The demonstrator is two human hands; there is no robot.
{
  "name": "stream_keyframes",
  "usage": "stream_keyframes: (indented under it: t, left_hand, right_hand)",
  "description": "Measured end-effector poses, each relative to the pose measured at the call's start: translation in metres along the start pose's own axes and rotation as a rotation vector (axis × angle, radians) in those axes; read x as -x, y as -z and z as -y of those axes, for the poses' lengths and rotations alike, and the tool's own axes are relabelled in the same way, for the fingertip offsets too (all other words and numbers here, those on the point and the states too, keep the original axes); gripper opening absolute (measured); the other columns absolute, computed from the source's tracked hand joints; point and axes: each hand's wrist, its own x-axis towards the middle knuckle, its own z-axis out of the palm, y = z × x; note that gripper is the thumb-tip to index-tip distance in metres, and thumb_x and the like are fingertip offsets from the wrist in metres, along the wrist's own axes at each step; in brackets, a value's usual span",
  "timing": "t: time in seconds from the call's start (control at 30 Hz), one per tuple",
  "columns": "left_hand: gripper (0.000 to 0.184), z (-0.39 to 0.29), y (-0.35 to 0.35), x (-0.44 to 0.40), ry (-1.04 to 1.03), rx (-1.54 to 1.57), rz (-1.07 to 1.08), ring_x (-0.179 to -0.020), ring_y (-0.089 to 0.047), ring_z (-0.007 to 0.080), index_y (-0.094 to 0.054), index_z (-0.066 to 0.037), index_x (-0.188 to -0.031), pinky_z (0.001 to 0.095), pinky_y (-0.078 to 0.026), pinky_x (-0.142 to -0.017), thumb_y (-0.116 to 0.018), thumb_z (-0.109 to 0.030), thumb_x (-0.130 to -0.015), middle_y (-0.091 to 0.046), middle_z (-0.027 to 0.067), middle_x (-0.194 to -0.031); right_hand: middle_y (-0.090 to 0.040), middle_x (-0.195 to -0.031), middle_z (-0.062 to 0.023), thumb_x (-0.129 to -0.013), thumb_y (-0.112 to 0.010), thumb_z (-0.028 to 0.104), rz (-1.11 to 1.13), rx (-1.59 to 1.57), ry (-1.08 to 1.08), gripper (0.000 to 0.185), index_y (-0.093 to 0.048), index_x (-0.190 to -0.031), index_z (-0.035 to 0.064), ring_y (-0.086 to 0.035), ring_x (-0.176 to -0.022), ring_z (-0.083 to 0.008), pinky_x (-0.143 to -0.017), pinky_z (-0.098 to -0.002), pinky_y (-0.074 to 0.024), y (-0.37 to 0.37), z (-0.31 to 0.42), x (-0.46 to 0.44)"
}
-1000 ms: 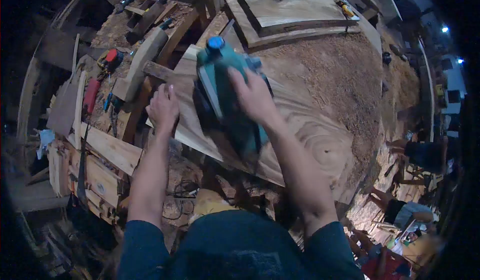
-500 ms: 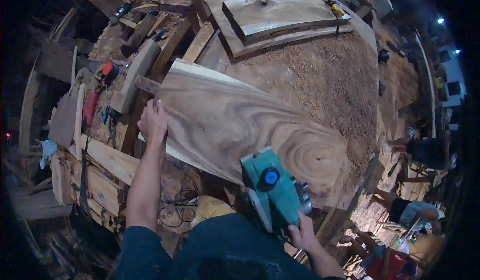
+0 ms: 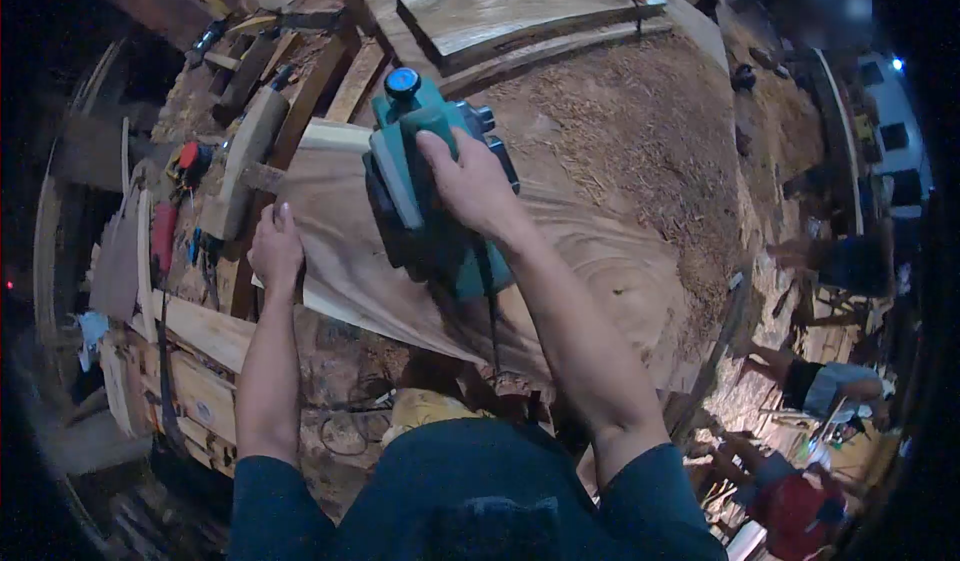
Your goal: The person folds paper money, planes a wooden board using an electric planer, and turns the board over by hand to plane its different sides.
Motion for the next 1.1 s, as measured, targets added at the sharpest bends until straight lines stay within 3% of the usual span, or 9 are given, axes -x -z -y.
stream_keyframes:
  t: [0.13, 0.23, 0.3, 0.4, 0.53, 0.73, 0.83, 1.03, 1.1]
  left_hand:
    - [0.053, -0.009, 0.007, 0.005, 0.018, -0.031, 0.021, -0.117, -0.057, 0.0365, -0.053, -0.013, -0.132, 0.0532, -0.040, -0.097, -0.037, -0.052, -0.100, -0.062, 0.0144, -0.127]
    - [0.053, -0.007, 0.005, 0.001, 0.033, -0.014, 0.039, -0.118, -0.056, 0.0362, -0.052, -0.013, -0.133, 0.0527, -0.039, -0.098, -0.037, -0.051, -0.100, -0.061, 0.0150, -0.127]
    - [0.053, 0.002, -0.004, -0.005, 0.039, -0.009, 0.045, -0.118, -0.056, 0.0362, -0.052, -0.012, -0.134, 0.0522, -0.039, -0.098, -0.038, -0.050, -0.100, -0.061, 0.0156, -0.126]
    - [0.052, 0.002, -0.009, -0.002, 0.002, 0.007, -0.020, -0.118, -0.056, 0.0363, -0.052, -0.011, -0.133, 0.0515, -0.039, -0.098, -0.039, -0.049, -0.100, -0.061, 0.0160, -0.126]
    - [0.051, 0.004, -0.013, -0.004, 0.000, -0.025, -0.052, -0.116, -0.057, 0.0365, -0.053, -0.010, -0.132, 0.0505, -0.041, -0.096, -0.041, -0.048, -0.100, -0.063, 0.0166, -0.123]
    - [0.053, -0.002, -0.004, -0.002, 0.002, -0.010, -0.020, -0.115, -0.059, 0.0365, -0.054, -0.011, -0.133, 0.0495, -0.043, -0.095, -0.041, -0.050, -0.099, -0.063, 0.0171, -0.125]
    - [0.055, 0.002, -0.009, -0.003, 0.015, -0.009, -0.017, -0.116, -0.058, 0.0363, -0.053, -0.011, -0.134, 0.0494, -0.043, -0.096, -0.041, -0.051, -0.098, -0.062, 0.0168, -0.127]
    - [0.053, 0.008, -0.014, -0.007, 0.016, 0.026, -0.024, -0.116, -0.058, 0.0363, -0.056, -0.010, -0.131, 0.0492, -0.043, -0.095, -0.042, -0.050, -0.098, -0.062, 0.0165, -0.126]
    - [0.051, 0.013, -0.019, -0.011, 0.002, 0.016, -0.018, -0.114, -0.059, 0.0366, -0.057, -0.010, -0.129, 0.0493, -0.044, -0.094, -0.044, -0.048, -0.098, -0.063, 0.0164, -0.124]
  right_hand:
    - [-0.062, -0.099, -0.0310, -0.098, -0.052, 0.036, -0.043, -0.048, 0.060, 0.041, -0.055, -0.109, -0.0030, -0.060, -0.097, -0.0478, -0.083, -0.0475, -0.0475, 0.015, -0.011, 0.060]
    - [-0.062, -0.106, -0.0299, -0.096, -0.057, 0.029, 0.083, 0.018, -0.204, 0.039, -0.053, -0.119, -0.0026, -0.059, -0.101, -0.0479, -0.085, -0.0472, -0.0478, 0.057, -0.010, 0.168]
    - [-0.063, -0.109, -0.0281, -0.091, -0.061, 0.023, 0.057, 0.162, -0.149, 0.043, -0.051, -0.123, -0.0047, -0.061, -0.101, -0.0466, -0.087, -0.0470, -0.0485, 0.082, -0.028, 0.245]
    - [-0.064, -0.108, -0.0273, -0.085, -0.064, 0.021, 0.170, 0.200, -0.424, 0.049, -0.052, -0.125, -0.0040, -0.062, -0.099, -0.0463, -0.087, -0.0476, -0.0492, 0.117, -0.070, 0.344]
    - [-0.064, -0.107, -0.0275, -0.085, -0.066, 0.023, 0.104, 0.170, -0.302, 0.051, -0.052, -0.126, -0.0040, -0.062, -0.096, -0.0466, -0.084, -0.0490, -0.0496, 0.119, -0.068, 0.327]
    - [-0.066, -0.099, -0.0277, -0.095, -0.057, 0.033, -0.077, 0.092, -0.162, 0.043, -0.057, -0.118, -0.0022, -0.064, -0.092, -0.0455, -0.080, -0.0463, -0.0503, 0.080, -0.027, 0.120]
    - [-0.066, -0.102, -0.0272, -0.097, -0.053, 0.036, -0.080, -0.002, -0.132, 0.043, -0.057, -0.119, -0.0006, -0.064, -0.095, -0.0452, -0.082, -0.0445, -0.0498, 0.081, -0.023, 0.089]
    - [-0.066, -0.099, -0.0240, -0.094, -0.058, 0.025, -0.114, 0.040, -0.189, 0.037, -0.055, -0.120, -0.0017, -0.065, -0.093, -0.0397, -0.082, -0.0433, -0.0501, 0.105, -0.040, 0.210]
    - [-0.066, -0.097, -0.0230, -0.091, -0.059, 0.023, -0.059, 0.024, -0.323, 0.037, -0.056, -0.119, -0.0011, -0.066, -0.088, -0.0392, -0.081, -0.0442, -0.0503, 0.119, -0.045, 0.273]
